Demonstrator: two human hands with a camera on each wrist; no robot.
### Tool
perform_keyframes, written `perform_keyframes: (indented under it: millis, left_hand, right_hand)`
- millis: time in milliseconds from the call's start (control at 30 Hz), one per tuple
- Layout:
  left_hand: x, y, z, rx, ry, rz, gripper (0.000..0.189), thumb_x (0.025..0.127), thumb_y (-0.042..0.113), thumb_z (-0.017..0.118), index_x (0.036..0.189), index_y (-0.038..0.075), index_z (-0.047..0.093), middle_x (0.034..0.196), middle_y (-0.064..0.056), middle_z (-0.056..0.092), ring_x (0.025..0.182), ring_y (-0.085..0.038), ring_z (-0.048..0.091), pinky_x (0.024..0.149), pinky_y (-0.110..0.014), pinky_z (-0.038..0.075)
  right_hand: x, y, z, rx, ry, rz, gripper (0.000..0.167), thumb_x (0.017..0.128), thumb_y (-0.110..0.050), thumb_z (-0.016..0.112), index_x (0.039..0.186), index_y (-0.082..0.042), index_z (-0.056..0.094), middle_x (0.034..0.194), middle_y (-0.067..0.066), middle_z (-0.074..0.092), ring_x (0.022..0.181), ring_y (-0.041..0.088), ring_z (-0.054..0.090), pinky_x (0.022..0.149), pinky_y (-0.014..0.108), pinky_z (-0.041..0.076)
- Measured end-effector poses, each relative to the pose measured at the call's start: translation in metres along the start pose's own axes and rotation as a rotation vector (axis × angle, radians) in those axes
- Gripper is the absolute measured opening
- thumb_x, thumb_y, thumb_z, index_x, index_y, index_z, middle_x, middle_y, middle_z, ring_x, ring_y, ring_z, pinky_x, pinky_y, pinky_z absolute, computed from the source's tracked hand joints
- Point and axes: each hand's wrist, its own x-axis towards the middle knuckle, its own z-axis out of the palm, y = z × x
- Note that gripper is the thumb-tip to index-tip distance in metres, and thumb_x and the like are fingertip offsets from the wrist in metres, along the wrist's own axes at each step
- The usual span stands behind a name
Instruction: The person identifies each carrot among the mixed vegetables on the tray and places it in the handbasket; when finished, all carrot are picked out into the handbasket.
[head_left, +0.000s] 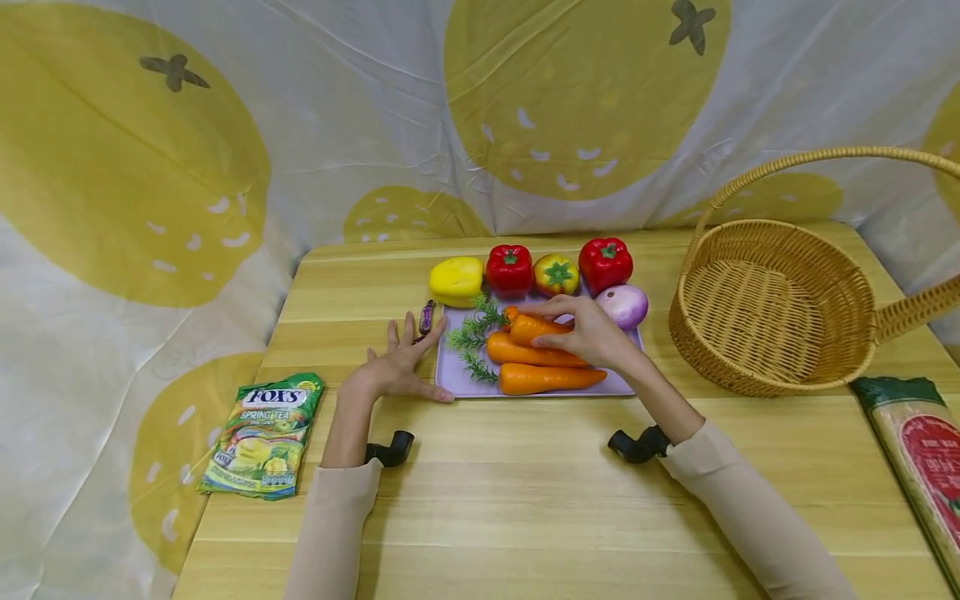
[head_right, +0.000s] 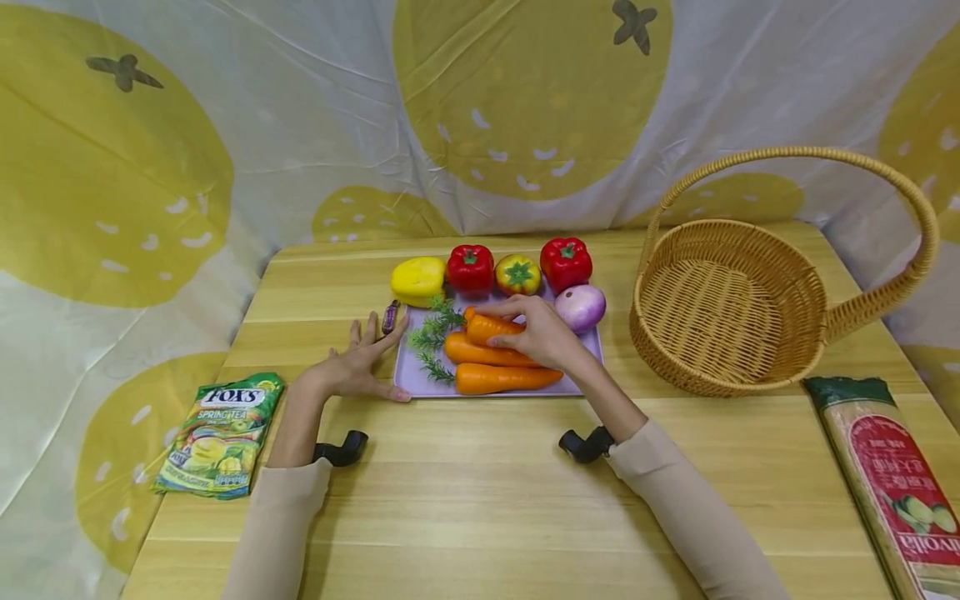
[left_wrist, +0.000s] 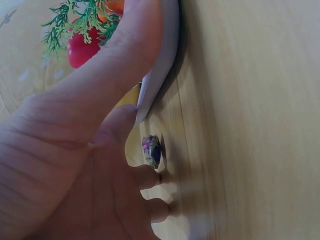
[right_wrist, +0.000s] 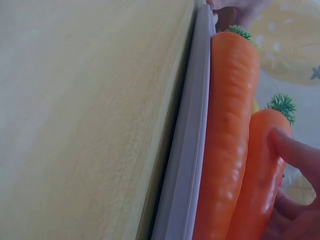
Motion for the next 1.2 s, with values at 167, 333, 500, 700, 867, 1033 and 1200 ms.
perform_keyframes:
  millis: [167, 333, 500, 700, 867, 1033, 1200]
  left_hand:
    - [0.0, -0.001, -0.002, 0.006, -0.005, -0.001, 0.126, 0.08, 0.058, 0.084, 0.166, 0.038, -0.006, 0.166, -0.021, -0.033, 0.153, -0.048, -0.031, 0.112, -0.085, -0.011]
    - [-0.001, -0.002, -0.002, 0.012, -0.005, -0.003, 0.126, 0.08, 0.058, 0.083, 0.165, 0.039, -0.007, 0.167, -0.021, -0.033, 0.153, -0.048, -0.031, 0.112, -0.085, -0.01]
    - [-0.002, -0.004, -0.001, 0.021, -0.007, -0.008, 0.126, 0.08, 0.06, 0.083, 0.165, 0.038, -0.008, 0.167, -0.022, -0.033, 0.153, -0.049, -0.03, 0.111, -0.086, -0.009]
    - [-0.002, -0.005, -0.001, 0.006, -0.005, -0.008, 0.126, 0.08, 0.058, 0.083, 0.166, 0.037, -0.007, 0.167, -0.022, -0.032, 0.153, -0.05, -0.031, 0.11, -0.087, -0.009]
    - [-0.001, -0.006, -0.002, 0.014, -0.005, -0.006, 0.126, 0.08, 0.059, 0.082, 0.166, 0.037, -0.007, 0.167, -0.022, -0.032, 0.153, -0.05, -0.031, 0.11, -0.087, -0.01]
    - [0.001, -0.004, -0.003, 0.018, -0.008, -0.004, 0.125, 0.081, 0.06, 0.082, 0.166, 0.036, -0.006, 0.167, -0.022, -0.031, 0.153, -0.05, -0.031, 0.11, -0.087, -0.009]
    - [0.001, -0.004, -0.003, 0.022, -0.009, -0.006, 0.125, 0.081, 0.06, 0.082, 0.166, 0.036, -0.006, 0.167, -0.022, -0.031, 0.153, -0.05, -0.03, 0.11, -0.087, -0.009]
  right_hand:
    - [0.001, -0.001, 0.0, 0.013, -0.001, -0.009, 0.044, 0.091, -0.014, 0.08, 0.134, -0.013, 0.071, 0.132, 0.01, 0.072, 0.117, 0.026, 0.063, 0.092, 0.042, 0.055]
    - [-0.003, -0.004, -0.007, -0.016, 0.016, -0.022, 0.044, 0.09, -0.015, 0.081, 0.134, -0.014, 0.072, 0.126, 0.011, 0.074, 0.113, 0.026, 0.065, 0.092, 0.044, 0.059]
    - [-0.013, -0.014, -0.03, -0.019, 0.035, -0.023, 0.046, 0.089, -0.013, 0.082, 0.134, -0.015, 0.071, 0.122, 0.011, 0.073, 0.111, 0.024, 0.066, 0.09, 0.037, 0.058]
    - [-0.032, -0.027, -0.073, -0.061, 0.057, -0.009, 0.046, 0.091, -0.013, 0.08, 0.136, -0.019, 0.07, 0.125, 0.009, 0.071, 0.106, 0.014, 0.064, 0.087, 0.02, 0.054]
    - [-0.048, -0.031, -0.113, -0.106, 0.1, 0.016, 0.045, 0.09, -0.01, 0.08, 0.133, -0.02, 0.072, 0.128, 0.009, 0.071, 0.098, 0.006, 0.063, 0.072, 0.018, 0.051]
    - [-0.063, -0.017, -0.155, -0.146, 0.098, 0.116, 0.045, 0.09, -0.014, 0.081, 0.133, -0.021, 0.072, 0.127, 0.004, 0.069, 0.088, 0.014, 0.059, 0.058, 0.023, 0.051]
    - [-0.074, 0.008, -0.196, -0.211, 0.067, 0.193, 0.046, 0.091, -0.017, 0.08, 0.136, -0.021, 0.07, 0.14, 0.009, 0.066, 0.089, 0.006, 0.06, 0.057, 0.024, 0.049]
